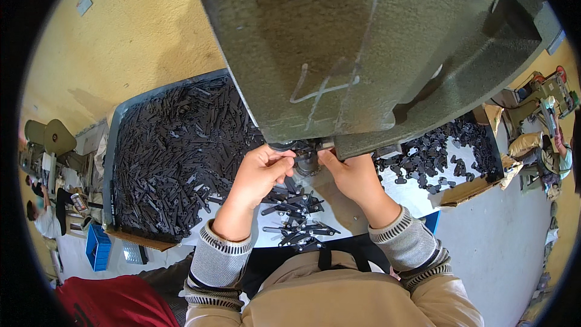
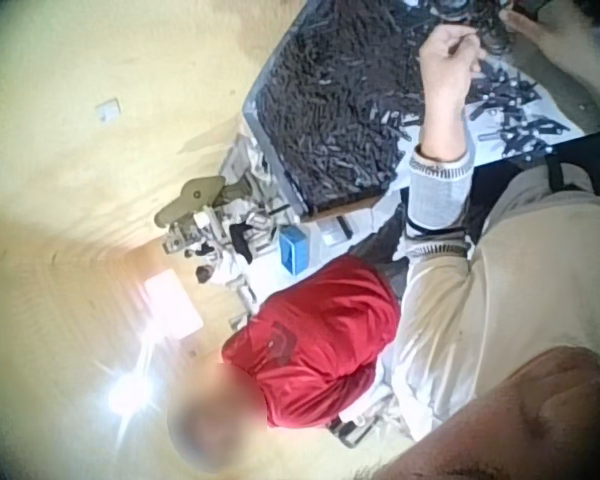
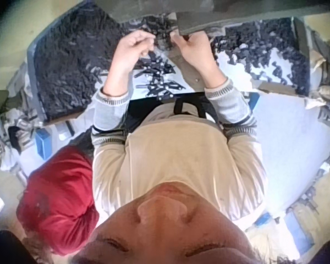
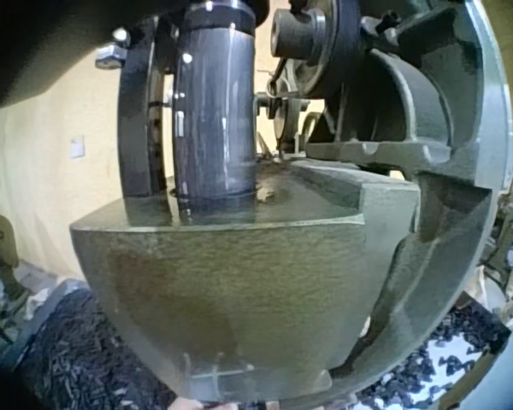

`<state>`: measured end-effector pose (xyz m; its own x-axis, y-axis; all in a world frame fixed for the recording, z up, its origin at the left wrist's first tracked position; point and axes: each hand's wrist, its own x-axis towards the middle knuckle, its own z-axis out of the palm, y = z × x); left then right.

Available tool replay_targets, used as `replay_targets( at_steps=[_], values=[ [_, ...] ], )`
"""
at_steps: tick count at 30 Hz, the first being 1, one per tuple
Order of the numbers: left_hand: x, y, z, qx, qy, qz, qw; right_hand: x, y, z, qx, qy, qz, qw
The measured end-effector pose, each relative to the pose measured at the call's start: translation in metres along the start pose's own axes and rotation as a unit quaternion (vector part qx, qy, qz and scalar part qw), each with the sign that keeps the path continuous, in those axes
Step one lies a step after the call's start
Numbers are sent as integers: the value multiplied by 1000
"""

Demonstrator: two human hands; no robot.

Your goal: The person repeatedly picks small black metal components from a bin and assembles them by hand into a larger metal fixture mounted on a machine. The person places each assembled unit onto the fixture and continues the cycle without using additional tools.

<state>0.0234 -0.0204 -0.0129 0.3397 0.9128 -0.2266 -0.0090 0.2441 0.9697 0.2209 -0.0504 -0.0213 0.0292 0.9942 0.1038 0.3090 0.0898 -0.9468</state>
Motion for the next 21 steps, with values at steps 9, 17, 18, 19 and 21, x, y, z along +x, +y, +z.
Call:
replay_targets(
  at_steps=[9, 17, 18, 19, 21],
  values=[
    [2, 0, -1, -19, 21, -13, 1000, 4, -6, -13, 143, -27, -16, 989],
    [3, -1, 0, 2, 33, -19, 999, 6, -12, -12, -54, -56, 7, 997],
    [4, -1, -1, -4, 28, -16, 999, 3, -14, -20, -71, -49, -37, 996],
    [4, -1, -1, 9, 34, -30, 999, -1, -17, -33, -95, -43, -42, 994],
    [5, -1, -1, -5, 26, -24, 999, -12, -21, -56, -37, -22, 15, 999]
  ],
)
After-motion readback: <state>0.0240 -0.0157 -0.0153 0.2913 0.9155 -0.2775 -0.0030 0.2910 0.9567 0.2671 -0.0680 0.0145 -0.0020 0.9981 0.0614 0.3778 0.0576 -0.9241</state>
